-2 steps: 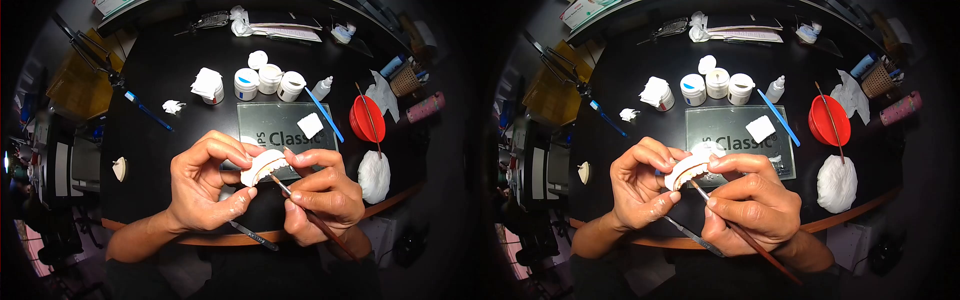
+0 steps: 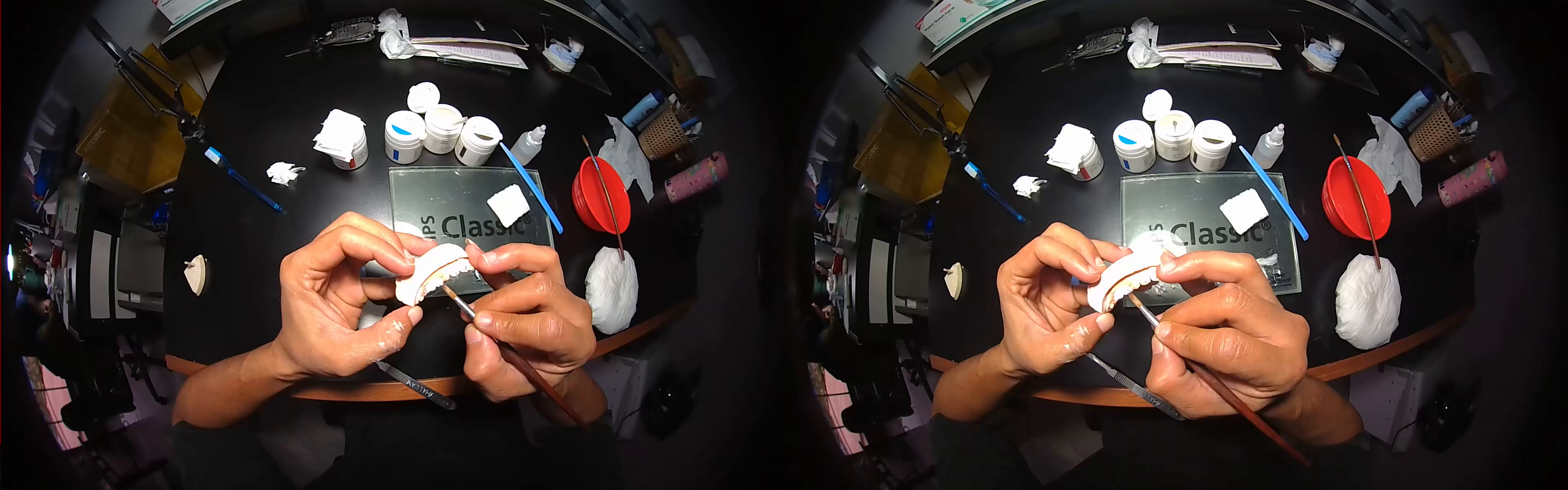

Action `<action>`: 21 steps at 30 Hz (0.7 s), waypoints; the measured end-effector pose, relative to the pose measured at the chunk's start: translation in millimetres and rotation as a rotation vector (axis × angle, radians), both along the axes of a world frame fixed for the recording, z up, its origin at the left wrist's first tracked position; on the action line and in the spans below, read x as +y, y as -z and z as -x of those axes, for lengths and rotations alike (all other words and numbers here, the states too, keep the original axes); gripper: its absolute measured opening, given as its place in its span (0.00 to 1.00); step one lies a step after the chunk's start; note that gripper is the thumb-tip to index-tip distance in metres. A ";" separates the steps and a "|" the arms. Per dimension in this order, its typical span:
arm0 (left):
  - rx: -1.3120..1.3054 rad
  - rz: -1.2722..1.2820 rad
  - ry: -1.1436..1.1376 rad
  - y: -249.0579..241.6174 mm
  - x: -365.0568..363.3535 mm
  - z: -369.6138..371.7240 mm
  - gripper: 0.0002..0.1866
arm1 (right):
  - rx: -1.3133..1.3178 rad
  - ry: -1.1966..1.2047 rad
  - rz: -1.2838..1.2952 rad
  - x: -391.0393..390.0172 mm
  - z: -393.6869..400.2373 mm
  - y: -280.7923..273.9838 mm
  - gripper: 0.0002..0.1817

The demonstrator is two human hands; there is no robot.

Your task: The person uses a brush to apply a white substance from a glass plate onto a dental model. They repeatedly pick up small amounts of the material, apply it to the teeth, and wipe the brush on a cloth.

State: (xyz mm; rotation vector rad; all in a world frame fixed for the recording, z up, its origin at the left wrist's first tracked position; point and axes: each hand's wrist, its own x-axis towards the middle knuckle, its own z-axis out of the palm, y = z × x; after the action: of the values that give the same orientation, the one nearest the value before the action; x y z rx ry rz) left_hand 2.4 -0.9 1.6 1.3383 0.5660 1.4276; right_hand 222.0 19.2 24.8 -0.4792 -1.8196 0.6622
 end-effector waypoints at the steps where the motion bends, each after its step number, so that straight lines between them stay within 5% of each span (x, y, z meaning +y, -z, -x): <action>1: -0.004 -0.002 -0.001 1.6 0.6 1.6 0.17 | -0.002 0.001 0.000 0.4 2.0 0.0 0.14; 21: 0.072 -0.064 -0.114 -2.1 -1.0 -1.0 0.16 | 0.005 -0.046 0.034 -0.3 -0.1 -3.0 0.14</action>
State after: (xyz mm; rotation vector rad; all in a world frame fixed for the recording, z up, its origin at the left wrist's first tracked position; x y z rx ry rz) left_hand 3.4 -1.9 3.7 1.4321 0.6575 1.5050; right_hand 222.2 18.8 27.8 -0.4589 -1.8222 0.7268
